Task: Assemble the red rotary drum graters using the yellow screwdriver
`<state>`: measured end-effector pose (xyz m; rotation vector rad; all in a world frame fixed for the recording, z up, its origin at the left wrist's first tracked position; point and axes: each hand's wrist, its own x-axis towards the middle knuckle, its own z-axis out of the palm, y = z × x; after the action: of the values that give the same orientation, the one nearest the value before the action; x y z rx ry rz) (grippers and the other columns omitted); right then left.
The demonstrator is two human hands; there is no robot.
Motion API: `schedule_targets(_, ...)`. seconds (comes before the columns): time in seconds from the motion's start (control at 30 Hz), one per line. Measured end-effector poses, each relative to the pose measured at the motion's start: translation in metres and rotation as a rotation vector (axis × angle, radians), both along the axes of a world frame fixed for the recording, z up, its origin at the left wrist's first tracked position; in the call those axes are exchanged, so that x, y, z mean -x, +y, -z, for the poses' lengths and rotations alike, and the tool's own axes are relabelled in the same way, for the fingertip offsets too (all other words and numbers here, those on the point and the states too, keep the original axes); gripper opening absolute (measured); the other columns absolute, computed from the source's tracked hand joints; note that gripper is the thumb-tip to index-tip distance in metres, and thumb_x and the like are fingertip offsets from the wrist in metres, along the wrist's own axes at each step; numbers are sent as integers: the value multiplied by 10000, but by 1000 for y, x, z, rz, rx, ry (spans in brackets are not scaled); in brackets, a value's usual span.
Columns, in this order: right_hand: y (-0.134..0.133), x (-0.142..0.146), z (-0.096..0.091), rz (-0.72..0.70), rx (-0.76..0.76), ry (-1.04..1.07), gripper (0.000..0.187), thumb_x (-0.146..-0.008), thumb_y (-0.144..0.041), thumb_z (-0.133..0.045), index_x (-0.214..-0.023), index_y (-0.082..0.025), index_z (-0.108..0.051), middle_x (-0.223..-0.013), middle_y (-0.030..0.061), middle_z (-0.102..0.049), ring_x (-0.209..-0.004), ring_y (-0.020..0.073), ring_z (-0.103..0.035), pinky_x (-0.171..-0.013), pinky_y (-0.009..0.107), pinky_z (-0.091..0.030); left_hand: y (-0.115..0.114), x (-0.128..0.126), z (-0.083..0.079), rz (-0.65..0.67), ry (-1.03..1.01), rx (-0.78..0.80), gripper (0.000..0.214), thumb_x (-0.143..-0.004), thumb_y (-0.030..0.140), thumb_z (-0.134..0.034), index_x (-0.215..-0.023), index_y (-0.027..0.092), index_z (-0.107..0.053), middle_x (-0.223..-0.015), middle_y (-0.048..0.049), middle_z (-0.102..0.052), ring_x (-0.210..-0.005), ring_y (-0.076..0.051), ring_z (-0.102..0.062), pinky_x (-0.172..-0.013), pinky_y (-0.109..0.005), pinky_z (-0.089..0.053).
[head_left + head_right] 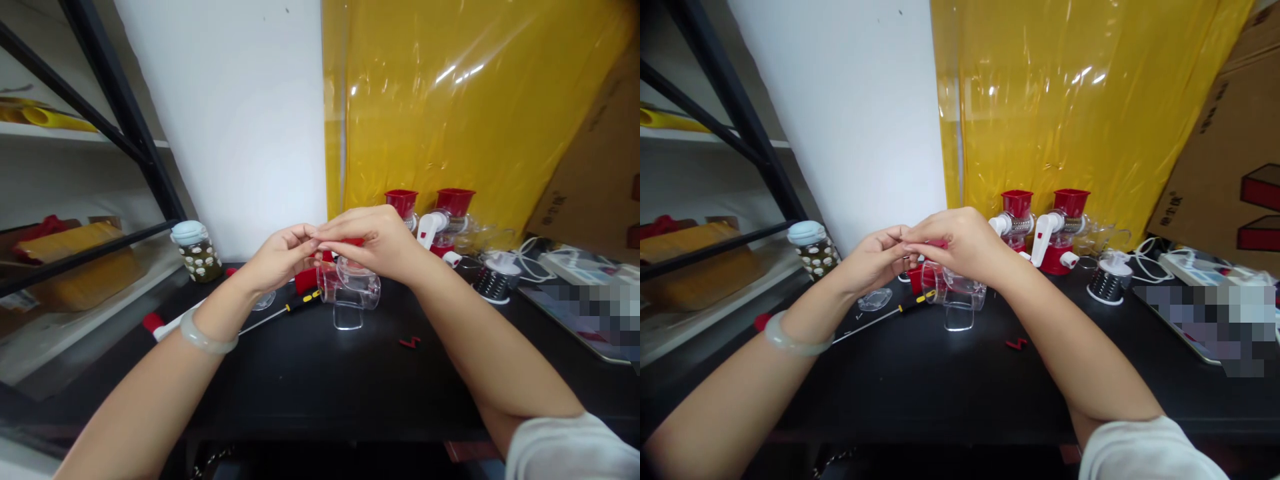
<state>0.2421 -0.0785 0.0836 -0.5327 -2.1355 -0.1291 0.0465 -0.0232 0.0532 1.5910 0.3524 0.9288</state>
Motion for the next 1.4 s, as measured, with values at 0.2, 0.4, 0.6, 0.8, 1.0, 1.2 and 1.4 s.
schedule_targets(0.2,4,-6,-2,69,-14,74,195,-866,-300,-686,-1032,-231,-762,-1056,35,-766,-992,181,-711,-911,336,-551,-5,-15,-4,56,-71,46,272,-724,305,-841,-807,153,-631,-699,37,-591,-629,-66,-551,-630,-201,-516)
schedule_targets(0.4,3,-7,-3,71,-25,109,143,-905,-299,-628,-891,-227,-751,-980,21,-772,-962,172,-706,-900,325,-541,-13,-26,-9,33,-129,38,299,-718,309,-846,-903,151,-673,-699,39,-578,-632,-61,-547,-640,-189,-500)
schedule_targets(0.6,5,-22,-9,230,-54,199,174,-922,-303,-588,-847,-193,-701,-834,18,-729,-760,141,-666,-705,269,-516,-5,-22,-8,-157,-137,64,216,-815,246,-737,-996,181,-640,-861,10,-659,-717,-77,-604,-724,-232,-521)
schedule_targets(0.8,28,-33,-5,290,43,183,134,-874,-270,-635,-787,-174,-671,-781,31,-714,-716,149,-640,-687,278,-481,16,-11,3,-359,90,-191,190,-818,298,-720,-928,165,-641,-906,-28,-684,-856,-138,-635,-809,-281,-506)
schedule_targets(1.0,49,-30,9,231,240,89,107,-868,-232,-643,-799,-162,-685,-760,26,-718,-682,127,-630,-642,245,-448,31,-7,0,-187,438,-463,281,-917,421,-591,-1064,188,-646,-1092,-71,-685,-960,-192,-650,-876,-348,-515)
schedule_targets(1.2,61,-41,7,144,337,115,83,-849,-213,-697,-786,-160,-709,-749,13,-712,-695,117,-642,-647,227,-468,38,-13,-11,-51,754,-663,430,-920,472,-577,-1283,241,-568,-1320,-79,-629,-1184,-262,-605,-1008,-396,-473)
schedule_targets(1.4,81,-58,2,140,281,-11,40,-823,-176,-739,-808,-140,-745,-794,50,-709,-763,137,-654,-718,258,-495,35,-9,-9,-80,912,-619,701,-825,574,-658,-1419,254,-467,-1442,-97,-544,-1278,-312,-548,-1077,-460,-443)
